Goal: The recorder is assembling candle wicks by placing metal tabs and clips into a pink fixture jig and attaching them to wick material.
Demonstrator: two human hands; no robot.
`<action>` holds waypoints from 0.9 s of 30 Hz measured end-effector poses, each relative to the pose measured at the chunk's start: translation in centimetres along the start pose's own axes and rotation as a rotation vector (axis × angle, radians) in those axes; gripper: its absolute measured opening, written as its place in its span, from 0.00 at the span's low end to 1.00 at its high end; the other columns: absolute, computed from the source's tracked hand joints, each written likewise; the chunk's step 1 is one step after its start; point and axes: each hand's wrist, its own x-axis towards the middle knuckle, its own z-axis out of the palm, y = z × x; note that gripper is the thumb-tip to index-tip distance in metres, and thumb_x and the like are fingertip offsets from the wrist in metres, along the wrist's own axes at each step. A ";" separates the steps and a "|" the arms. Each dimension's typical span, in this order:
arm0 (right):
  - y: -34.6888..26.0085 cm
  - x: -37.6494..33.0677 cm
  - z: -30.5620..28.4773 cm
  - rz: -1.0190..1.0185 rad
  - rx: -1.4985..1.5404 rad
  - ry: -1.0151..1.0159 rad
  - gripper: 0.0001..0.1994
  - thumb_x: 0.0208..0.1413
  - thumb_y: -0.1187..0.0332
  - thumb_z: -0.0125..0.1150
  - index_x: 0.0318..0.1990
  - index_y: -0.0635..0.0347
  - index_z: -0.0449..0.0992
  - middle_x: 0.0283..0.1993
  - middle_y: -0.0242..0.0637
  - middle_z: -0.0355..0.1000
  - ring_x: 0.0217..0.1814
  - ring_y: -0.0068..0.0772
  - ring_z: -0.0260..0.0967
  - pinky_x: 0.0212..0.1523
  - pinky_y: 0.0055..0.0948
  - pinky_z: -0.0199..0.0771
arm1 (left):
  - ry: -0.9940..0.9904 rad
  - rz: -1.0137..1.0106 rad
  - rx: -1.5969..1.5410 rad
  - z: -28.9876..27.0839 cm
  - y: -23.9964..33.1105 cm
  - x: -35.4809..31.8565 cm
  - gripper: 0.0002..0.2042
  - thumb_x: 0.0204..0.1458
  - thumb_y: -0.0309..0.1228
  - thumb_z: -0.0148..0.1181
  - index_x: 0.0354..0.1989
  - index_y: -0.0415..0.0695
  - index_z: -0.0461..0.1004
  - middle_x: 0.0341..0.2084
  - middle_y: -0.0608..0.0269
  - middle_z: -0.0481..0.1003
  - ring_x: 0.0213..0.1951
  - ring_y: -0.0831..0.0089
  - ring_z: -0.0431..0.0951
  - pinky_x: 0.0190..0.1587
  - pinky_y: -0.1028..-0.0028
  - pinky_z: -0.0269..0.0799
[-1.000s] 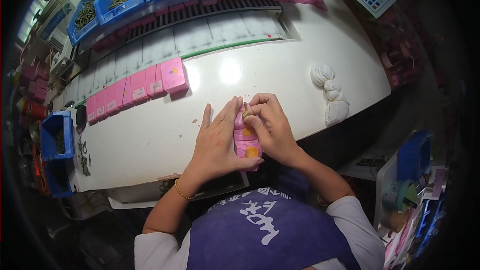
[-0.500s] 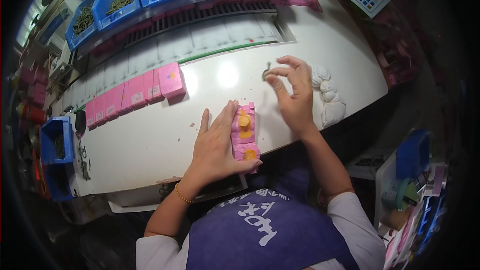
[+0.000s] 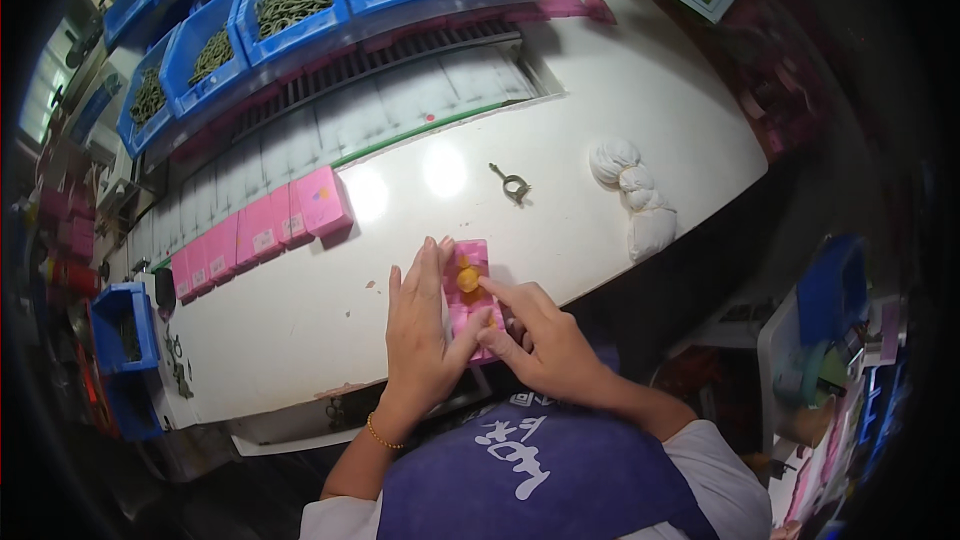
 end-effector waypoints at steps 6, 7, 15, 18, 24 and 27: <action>-0.3 0.1 0.4 0.288 0.388 -0.234 0.29 0.64 0.62 0.58 0.68 0.56 0.55 0.40 0.43 0.75 0.33 0.32 0.75 0.35 0.31 0.74 | 0.201 0.156 0.146 0.0 -0.2 0.1 0.24 0.54 0.27 0.62 0.61 0.38 0.70 0.53 0.52 0.75 0.52 0.51 0.72 0.64 0.48 0.59; 0.8 -0.3 1.3 0.270 0.703 -0.244 0.28 0.64 0.67 0.59 0.67 0.56 0.53 0.41 0.41 0.74 0.35 0.28 0.75 0.35 0.27 0.73 | 0.199 0.168 0.146 -0.1 -0.5 0.3 0.24 0.54 0.27 0.62 0.61 0.38 0.70 0.53 0.52 0.75 0.52 0.51 0.72 0.64 0.48 0.59; 0.9 -1.1 0.6 -0.101 0.994 -0.400 0.21 0.63 0.74 0.59 0.58 0.58 0.56 0.51 0.40 0.65 0.54 0.26 0.66 0.55 0.29 0.67 | 0.329 -0.323 -0.998 -1.1 -0.4 0.8 0.22 0.56 0.37 0.65 0.54 0.36 0.72 0.38 0.53 0.75 0.48 0.59 0.77 0.57 0.53 0.72; 1.1 -0.7 1.0 -0.123 1.014 -0.437 0.19 0.63 0.75 0.60 0.54 0.58 0.56 0.53 0.40 0.63 0.57 0.28 0.65 0.59 0.31 0.65 | -0.018 -0.391 -1.701 -0.8 0.7 -0.2 0.38 0.56 0.66 0.51 0.52 0.36 0.70 0.36 0.53 0.76 0.41 0.62 0.80 0.58 0.56 0.72; 2.6 -1.0 1.6 -0.153 0.757 -0.324 0.19 0.61 0.73 0.62 0.51 0.59 0.57 0.50 0.40 0.65 0.55 0.29 0.67 0.57 0.31 0.70 | 0.218 -0.648 -1.757 -0.5 2.3 0.9 0.40 0.55 0.72 0.40 0.41 0.38 0.71 0.23 0.59 0.72 0.25 0.70 0.75 0.35 0.64 0.76; 3.0 -1.0 0.6 -0.088 0.538 -0.275 0.21 0.59 0.69 0.66 0.54 0.60 0.61 0.45 0.42 0.70 0.50 0.35 0.73 0.52 0.33 0.73 | 0.282 -0.633 -1.546 0.0 2.0 1.1 0.41 0.58 0.70 0.37 0.38 0.35 0.72 0.21 0.58 0.72 0.20 0.71 0.72 0.25 0.68 0.73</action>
